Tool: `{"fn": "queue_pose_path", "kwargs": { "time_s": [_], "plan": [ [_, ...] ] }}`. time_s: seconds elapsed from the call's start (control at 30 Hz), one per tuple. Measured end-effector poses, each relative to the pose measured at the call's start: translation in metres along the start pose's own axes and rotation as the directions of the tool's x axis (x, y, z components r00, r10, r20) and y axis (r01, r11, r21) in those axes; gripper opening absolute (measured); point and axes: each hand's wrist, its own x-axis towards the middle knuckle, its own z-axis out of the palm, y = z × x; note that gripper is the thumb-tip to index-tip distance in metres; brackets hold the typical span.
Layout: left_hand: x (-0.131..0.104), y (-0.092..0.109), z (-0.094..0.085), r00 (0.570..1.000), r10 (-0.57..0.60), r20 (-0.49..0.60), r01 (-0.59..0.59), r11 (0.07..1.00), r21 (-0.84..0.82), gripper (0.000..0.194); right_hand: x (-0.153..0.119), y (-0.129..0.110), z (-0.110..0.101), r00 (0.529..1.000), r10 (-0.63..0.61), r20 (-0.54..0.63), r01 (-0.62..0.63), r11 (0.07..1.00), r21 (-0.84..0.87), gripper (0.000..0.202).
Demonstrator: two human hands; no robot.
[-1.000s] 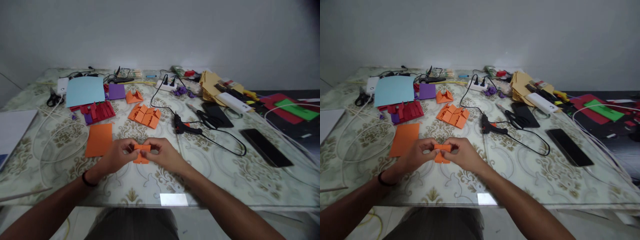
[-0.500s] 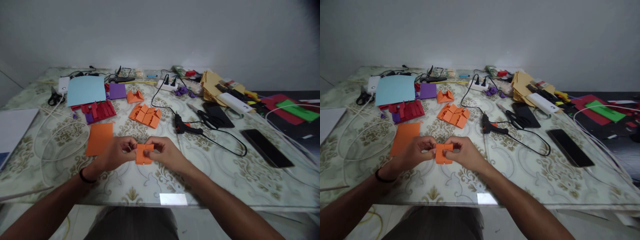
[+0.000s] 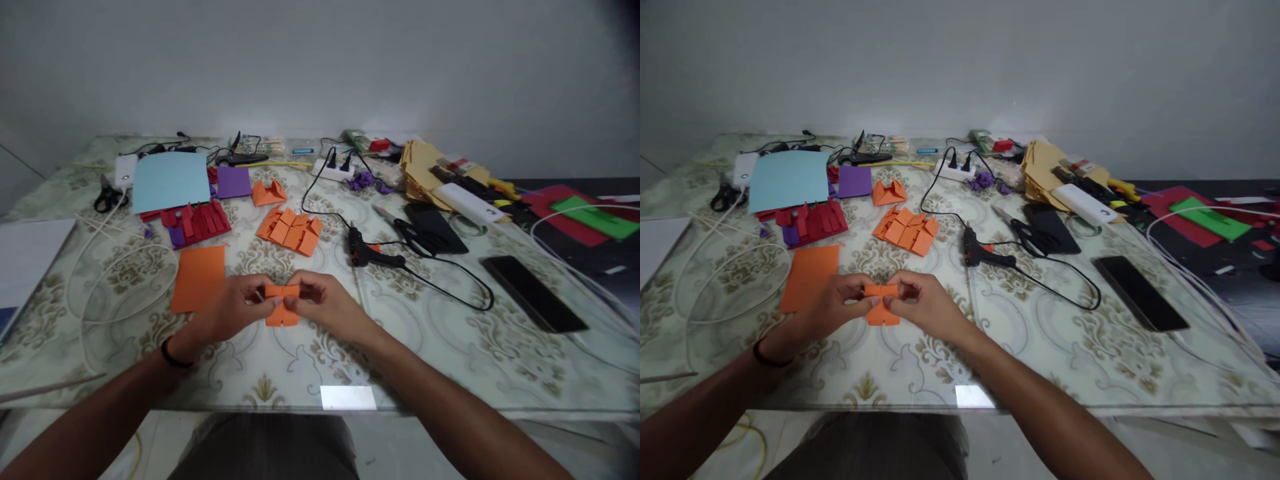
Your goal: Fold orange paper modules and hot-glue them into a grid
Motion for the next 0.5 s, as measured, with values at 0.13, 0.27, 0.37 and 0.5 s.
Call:
{"fn": "queue_pose_path", "kwargs": {
  "time_s": [0.13, 0.27, 0.37, 0.5],
  "plan": [
    [-0.001, 0.001, 0.005, 1.000, -0.004, -0.003, 0.004, 1.000, 0.015, 0.019, 0.001, 0.000, 0.003, 1.000, -0.002, 0.001, 0.002, 1.000, -0.014, 0.018],
    [-0.001, 0.004, 0.004, 0.999, 0.007, -0.033, -0.008, 1.000, -0.016, 0.013, 0.002, -0.001, 0.000, 0.999, -0.043, 0.021, 0.043, 0.999, -0.025, 0.011],
    [0.000, 0.006, -0.002, 0.996, 0.015, -0.093, -0.022, 0.997, -0.074, 0.014, 0.002, -0.003, -0.006, 0.997, -0.071, -0.017, 0.071, 0.997, -0.011, 0.007],
    [0.003, 0.008, -0.008, 0.974, 0.003, -0.226, -0.034, 0.991, -0.131, 0.021, 0.002, -0.007, -0.011, 0.992, -0.091, -0.086, 0.091, 0.996, -0.004, 0.011]
  ]
}}
